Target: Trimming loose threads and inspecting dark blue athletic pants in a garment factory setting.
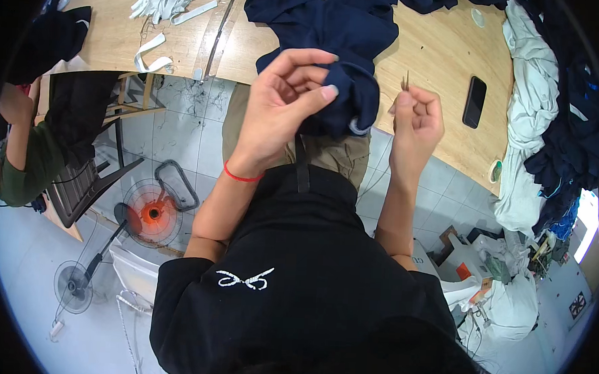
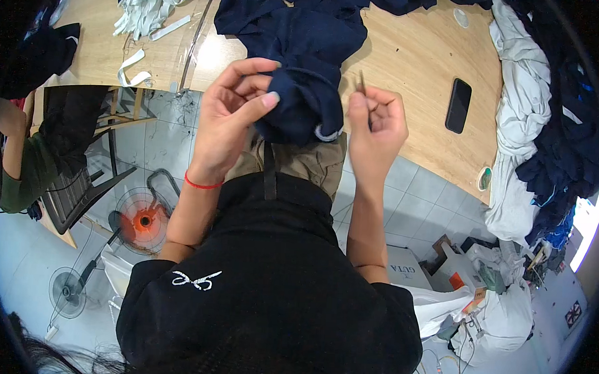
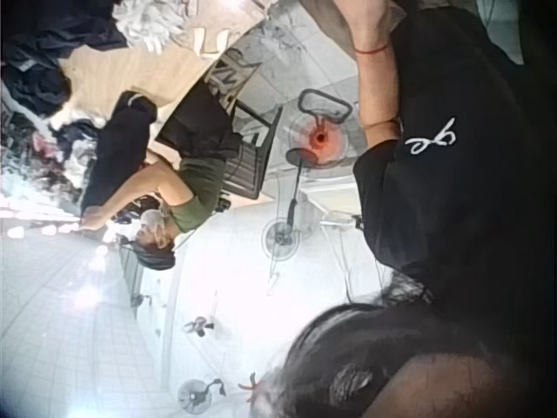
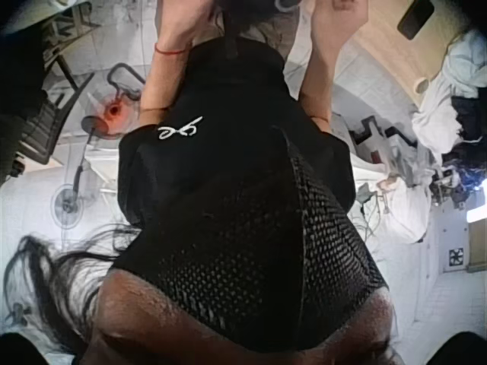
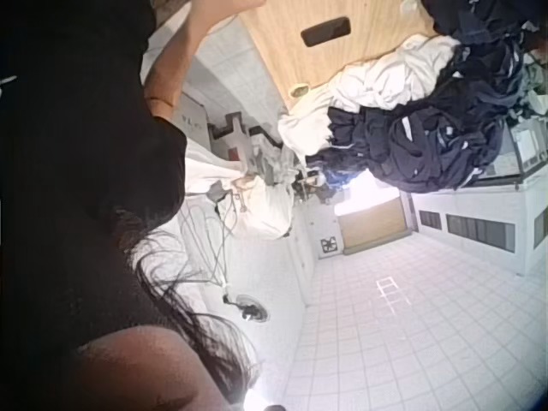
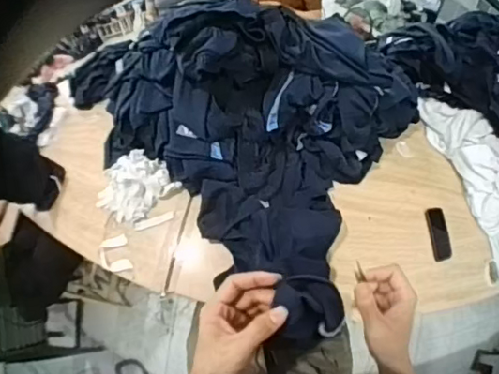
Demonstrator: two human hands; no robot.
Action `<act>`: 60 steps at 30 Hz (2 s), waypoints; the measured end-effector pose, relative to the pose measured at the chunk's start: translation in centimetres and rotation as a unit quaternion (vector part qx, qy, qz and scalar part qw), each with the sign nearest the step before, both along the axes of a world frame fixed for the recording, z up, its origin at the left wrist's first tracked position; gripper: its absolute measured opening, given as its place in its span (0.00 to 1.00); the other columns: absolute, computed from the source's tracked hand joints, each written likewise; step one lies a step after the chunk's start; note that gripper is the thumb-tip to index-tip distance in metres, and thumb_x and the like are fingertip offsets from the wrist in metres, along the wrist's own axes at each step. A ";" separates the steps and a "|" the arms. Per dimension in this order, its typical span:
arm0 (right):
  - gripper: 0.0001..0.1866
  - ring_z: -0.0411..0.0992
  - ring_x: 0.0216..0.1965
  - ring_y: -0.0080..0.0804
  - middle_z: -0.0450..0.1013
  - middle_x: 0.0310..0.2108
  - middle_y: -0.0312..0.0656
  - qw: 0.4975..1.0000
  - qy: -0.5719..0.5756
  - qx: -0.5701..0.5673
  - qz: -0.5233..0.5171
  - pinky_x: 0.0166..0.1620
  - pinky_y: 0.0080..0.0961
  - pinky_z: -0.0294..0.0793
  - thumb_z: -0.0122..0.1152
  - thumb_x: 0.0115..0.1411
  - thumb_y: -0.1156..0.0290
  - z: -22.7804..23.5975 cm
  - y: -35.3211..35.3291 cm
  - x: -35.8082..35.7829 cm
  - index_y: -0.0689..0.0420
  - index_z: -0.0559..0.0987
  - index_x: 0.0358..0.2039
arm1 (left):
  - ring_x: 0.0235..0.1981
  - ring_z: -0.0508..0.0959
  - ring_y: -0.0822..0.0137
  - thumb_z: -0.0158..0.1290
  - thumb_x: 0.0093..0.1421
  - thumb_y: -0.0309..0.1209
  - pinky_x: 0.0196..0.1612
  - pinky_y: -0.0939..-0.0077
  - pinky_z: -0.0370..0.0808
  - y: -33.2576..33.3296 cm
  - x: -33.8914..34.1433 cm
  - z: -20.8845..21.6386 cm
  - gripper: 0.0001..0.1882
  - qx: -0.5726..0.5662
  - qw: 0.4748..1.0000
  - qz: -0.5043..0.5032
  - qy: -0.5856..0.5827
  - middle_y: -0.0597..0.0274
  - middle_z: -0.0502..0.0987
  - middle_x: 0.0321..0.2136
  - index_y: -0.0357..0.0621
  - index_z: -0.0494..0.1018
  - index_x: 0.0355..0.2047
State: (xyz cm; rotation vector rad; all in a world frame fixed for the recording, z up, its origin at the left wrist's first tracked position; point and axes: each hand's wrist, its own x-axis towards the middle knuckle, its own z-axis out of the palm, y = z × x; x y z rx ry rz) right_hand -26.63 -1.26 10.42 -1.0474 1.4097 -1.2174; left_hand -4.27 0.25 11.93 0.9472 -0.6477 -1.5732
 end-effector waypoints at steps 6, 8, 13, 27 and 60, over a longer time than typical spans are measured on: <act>0.26 0.75 0.54 0.21 0.80 0.55 0.44 0.993 -0.014 0.013 0.119 0.44 0.15 0.73 0.72 0.61 0.83 -1.6 0.7 -0.1 0.65 0.77 0.59 | 0.48 0.74 0.76 0.59 0.58 0.13 0.50 0.79 0.72 2.0 -0.6 -2.8 0.30 -0.065 0.979 -0.077 -0.178 0.67 0.77 0.51 0.44 0.71 0.62; 0.20 0.76 0.48 0.20 0.81 0.48 0.41 0.983 -0.039 0.070 0.167 0.42 0.14 0.71 0.71 0.62 0.82 -2.5 1.4 -0.7 0.64 0.80 0.55 | 0.51 0.76 0.76 0.57 0.62 0.14 0.53 0.77 0.73 2.3 -1.6 -2.2 0.29 -0.076 0.975 -0.134 -0.158 0.63 0.79 0.51 0.42 0.70 0.63; 0.07 0.63 0.24 0.10 0.80 0.35 0.35 0.993 -0.103 -0.003 -0.049 0.27 0.11 0.60 0.66 0.68 0.77 -2.0 -0.4 -6.1 0.61 0.81 0.46 | 0.62 0.78 0.56 0.60 0.60 0.16 0.64 0.64 0.73 0.3 -1.3 -0.6 0.28 -0.291 0.889 -0.072 -0.347 0.53 0.76 0.63 0.40 0.74 0.61; 0.13 0.71 0.24 0.17 0.80 0.38 0.54 0.944 -0.043 -0.257 -0.201 0.27 0.17 0.74 0.60 0.71 0.81 5.5 -4.4 -10.9 0.68 0.75 0.54 | 0.27 0.77 0.79 0.61 0.70 0.26 0.32 0.84 0.73 -2.5 2.6 5.2 0.05 -0.270 0.771 0.207 -0.539 0.64 0.83 0.26 0.37 0.82 0.38; 0.12 0.71 0.21 0.19 0.82 0.31 0.43 0.939 0.182 -0.032 -0.290 0.22 0.19 0.74 0.54 0.75 0.72 -13.9 -3.7 -8.7 0.67 0.77 0.52 | 0.75 0.58 0.60 0.44 0.69 0.60 0.78 0.55 0.43 10.6 10.1 15.9 0.33 -0.636 0.589 0.394 -0.306 0.53 0.62 0.74 0.51 0.70 0.64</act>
